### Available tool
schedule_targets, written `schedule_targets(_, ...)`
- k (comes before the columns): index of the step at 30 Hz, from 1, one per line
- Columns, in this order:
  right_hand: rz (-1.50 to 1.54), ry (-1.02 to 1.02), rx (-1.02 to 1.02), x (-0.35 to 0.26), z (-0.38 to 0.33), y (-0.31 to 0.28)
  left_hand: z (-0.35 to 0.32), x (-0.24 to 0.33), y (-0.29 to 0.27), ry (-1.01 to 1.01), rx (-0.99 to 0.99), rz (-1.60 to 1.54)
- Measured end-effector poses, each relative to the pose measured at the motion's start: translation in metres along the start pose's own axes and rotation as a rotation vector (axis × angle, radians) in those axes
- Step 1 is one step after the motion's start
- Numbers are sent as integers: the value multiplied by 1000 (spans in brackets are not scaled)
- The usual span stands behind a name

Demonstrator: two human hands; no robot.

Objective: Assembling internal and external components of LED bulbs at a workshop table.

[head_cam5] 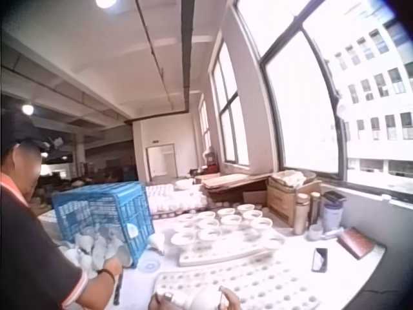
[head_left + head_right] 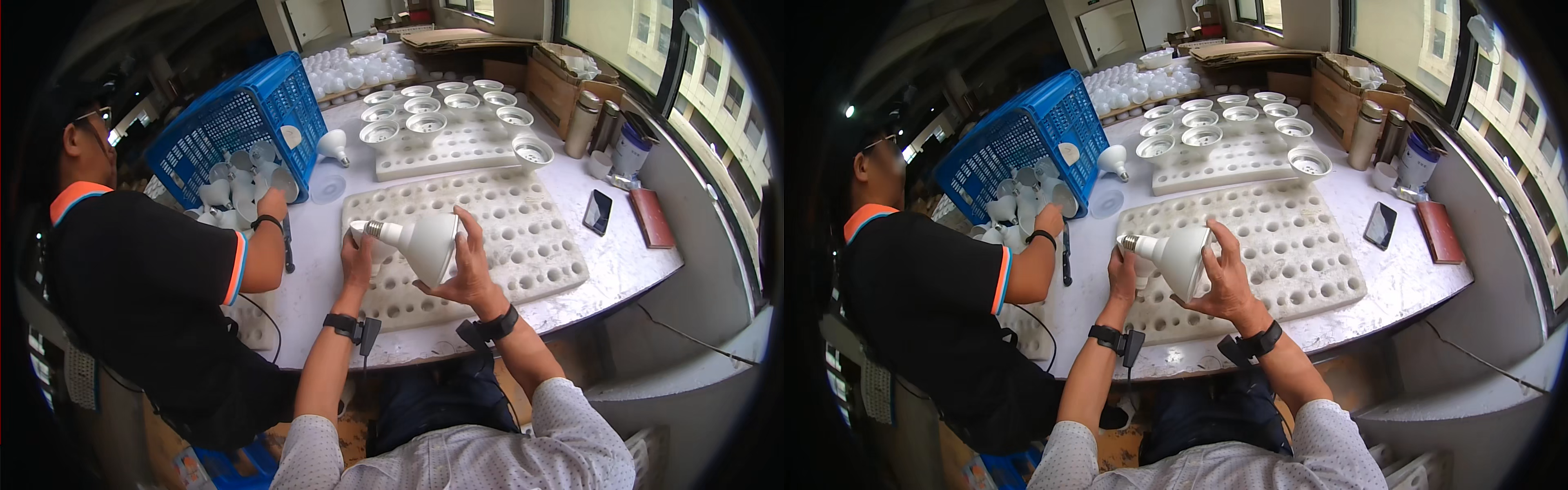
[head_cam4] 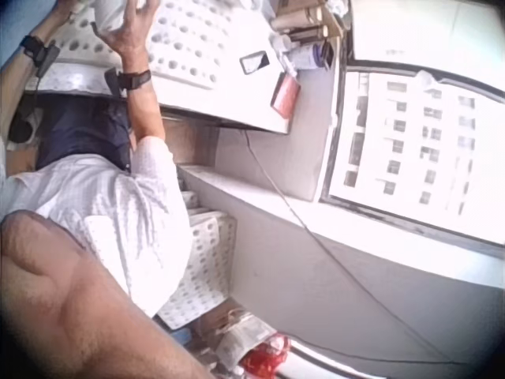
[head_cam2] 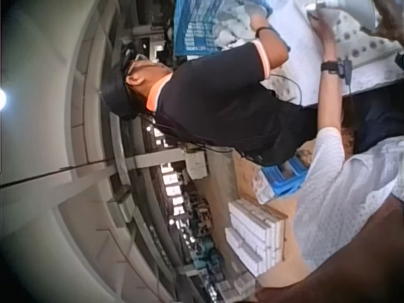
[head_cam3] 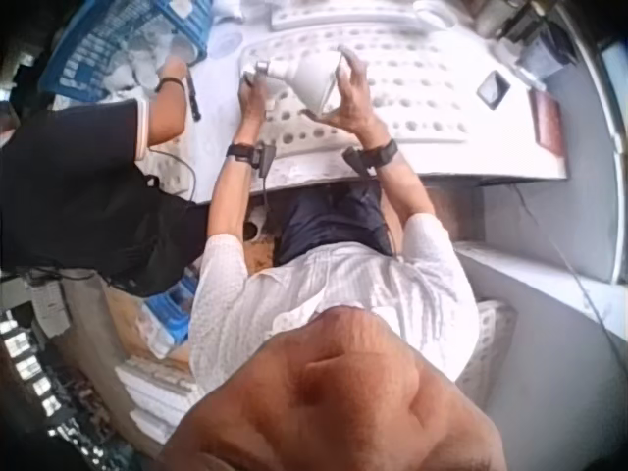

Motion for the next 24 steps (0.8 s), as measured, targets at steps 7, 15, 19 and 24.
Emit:
schedule_targets(7,-47,-63,43,6,-13,-19,19,18,16,81,15,432)
schedule_targets(15,3,-120,-182,1,-30,-17,-64,174,86,798,-879,680)
schedule_targets(19,26,-155,-287,-14,-45,-8,-74,141,94,494,-975,662)
schedule_targets(24,-3,-17,-241,-4,-46,-25,-75,146,72,818,-637,771)
Point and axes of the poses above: each hand's wrist, its own z-axis towards the middle knuckle, its own y-axis out of the palm, x = y × z, the point moved 10 cm from there along z, towards the middle knuckle, and after that the axes turned 14 degrees about y, right-handed, at the moved point
